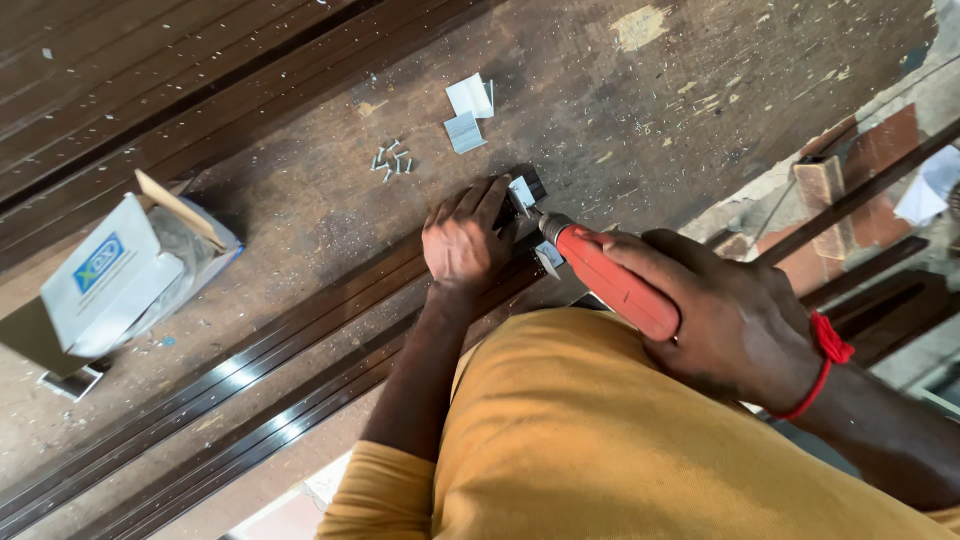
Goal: The person places small metal brackets onto long metal bars and uses a corded electric drill to drive screws through the brackets into the bars. The person repeats this process for several brackets along the bars.
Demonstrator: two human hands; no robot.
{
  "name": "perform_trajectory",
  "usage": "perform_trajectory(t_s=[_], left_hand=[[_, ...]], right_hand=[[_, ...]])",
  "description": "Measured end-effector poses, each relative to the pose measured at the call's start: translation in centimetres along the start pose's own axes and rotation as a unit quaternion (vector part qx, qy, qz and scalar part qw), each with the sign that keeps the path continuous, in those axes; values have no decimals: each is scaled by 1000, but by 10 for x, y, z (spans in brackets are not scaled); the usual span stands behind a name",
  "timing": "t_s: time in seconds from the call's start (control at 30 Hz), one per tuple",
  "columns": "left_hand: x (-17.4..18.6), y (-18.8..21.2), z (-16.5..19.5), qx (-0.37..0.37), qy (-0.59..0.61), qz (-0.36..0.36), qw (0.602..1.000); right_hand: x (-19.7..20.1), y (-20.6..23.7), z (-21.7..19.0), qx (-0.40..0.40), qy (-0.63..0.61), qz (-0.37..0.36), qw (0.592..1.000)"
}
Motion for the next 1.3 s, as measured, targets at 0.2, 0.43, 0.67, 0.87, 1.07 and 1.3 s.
perform_trajectory(t_s=[0.2, 0.43, 0.67, 0.87, 1.07, 1.3], left_hand=[[-11, -13, -12, 8, 17, -16, 1000], [-14, -16, -19, 5, 29, -11, 1000], [-6, -20, -15, 20, 45, -11, 999], [2, -19, -6, 11, 50, 24, 998], [3, -8, 1, 20, 56, -3, 998], [17, -35, -25, 236, -142, -134, 952]], right_hand=[[-2, -29, 12, -18, -4, -86, 996], [-10, -49, 27, 34, 79, -150, 985], [-10, -70, 26, 52, 57, -133, 988], [-5, -66, 23, 35, 56, -95, 993], [-10, -28, 26, 12, 52, -68, 996], [17, 48, 30, 30, -20, 146, 989]])
Point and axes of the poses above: each hand's wrist, its own y-axis away from the middle knuckle, its own x-axis out of the back of the hand, z = x × y, the point moved 2 cm from there along -y, towards the middle knuckle, and after that the axes turned 15 degrees about x, right-handed, at the moved point
